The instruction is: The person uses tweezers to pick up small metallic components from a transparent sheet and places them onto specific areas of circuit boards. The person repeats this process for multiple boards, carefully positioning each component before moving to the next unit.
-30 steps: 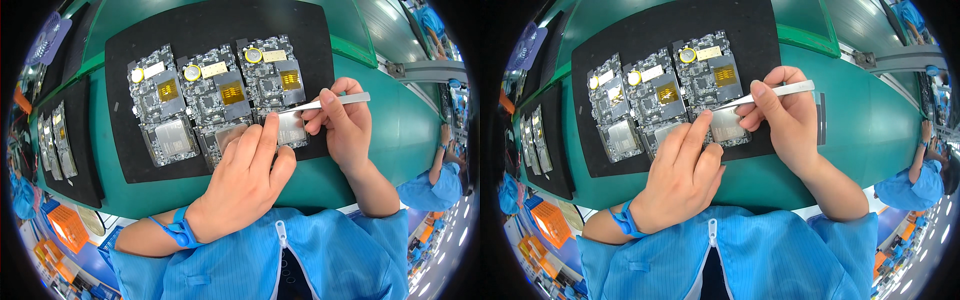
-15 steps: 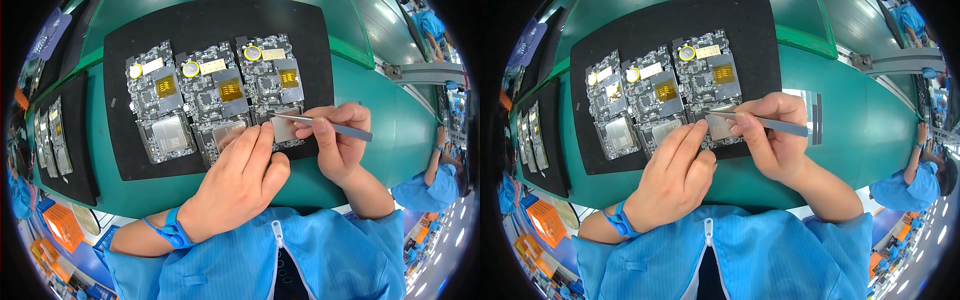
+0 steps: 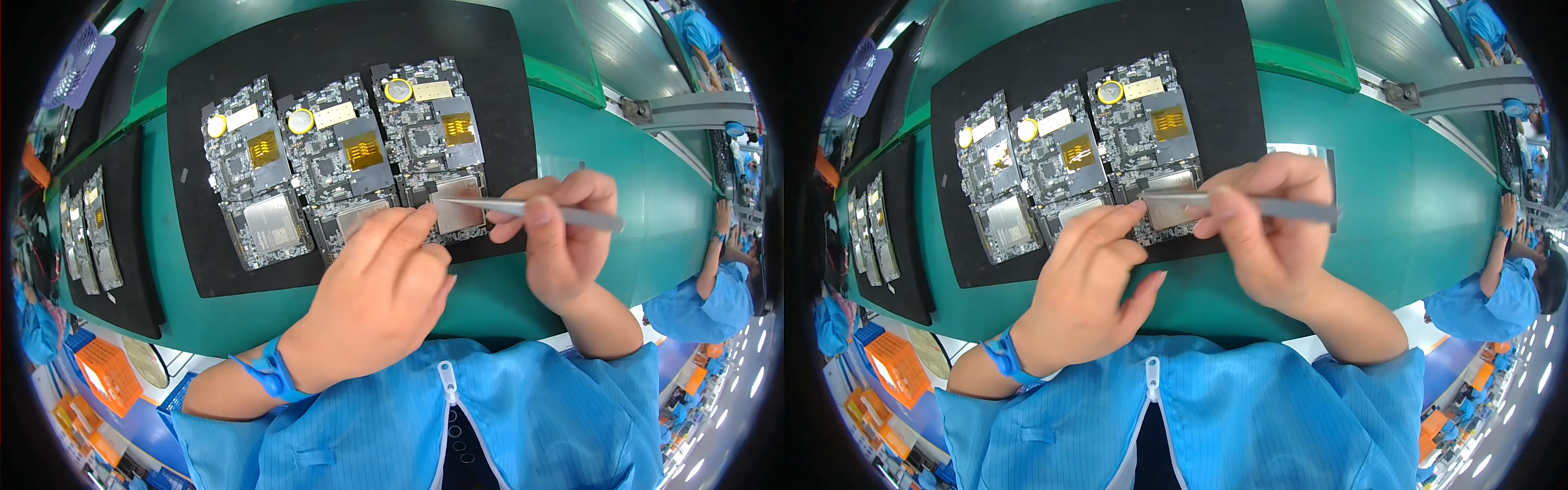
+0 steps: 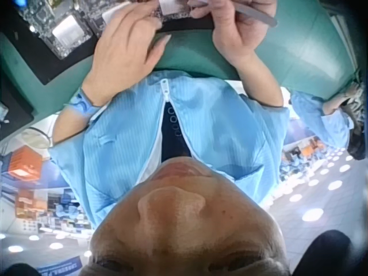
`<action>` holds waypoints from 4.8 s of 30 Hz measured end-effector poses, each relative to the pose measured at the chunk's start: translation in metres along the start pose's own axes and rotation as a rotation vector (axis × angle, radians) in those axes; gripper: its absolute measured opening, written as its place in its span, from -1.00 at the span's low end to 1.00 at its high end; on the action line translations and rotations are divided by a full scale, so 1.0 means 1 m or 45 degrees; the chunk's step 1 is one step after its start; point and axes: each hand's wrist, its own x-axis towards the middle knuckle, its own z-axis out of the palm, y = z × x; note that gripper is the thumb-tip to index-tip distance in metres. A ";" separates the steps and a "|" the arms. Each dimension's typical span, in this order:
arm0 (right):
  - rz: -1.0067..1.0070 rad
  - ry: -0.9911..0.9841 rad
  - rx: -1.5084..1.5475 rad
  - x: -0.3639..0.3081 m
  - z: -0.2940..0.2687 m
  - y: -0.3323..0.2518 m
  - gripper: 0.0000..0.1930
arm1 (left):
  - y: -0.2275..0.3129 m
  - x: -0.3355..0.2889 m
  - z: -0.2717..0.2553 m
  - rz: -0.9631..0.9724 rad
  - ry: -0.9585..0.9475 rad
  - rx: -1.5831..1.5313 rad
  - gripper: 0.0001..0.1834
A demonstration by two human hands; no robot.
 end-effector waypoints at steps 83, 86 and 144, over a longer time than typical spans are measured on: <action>0.745 -0.204 0.130 0.048 0.061 0.003 -0.79 | -0.034 -0.047 -0.042 -0.020 -0.073 0.208 -0.56; 0.536 -0.158 0.138 0.033 0.061 0.005 -0.80 | -0.029 -0.047 -0.046 -0.035 -0.154 0.258 -0.56; 0.660 -0.051 0.093 0.037 0.066 0.003 -0.80 | -0.032 -0.058 -0.031 0.060 0.026 0.412 -0.72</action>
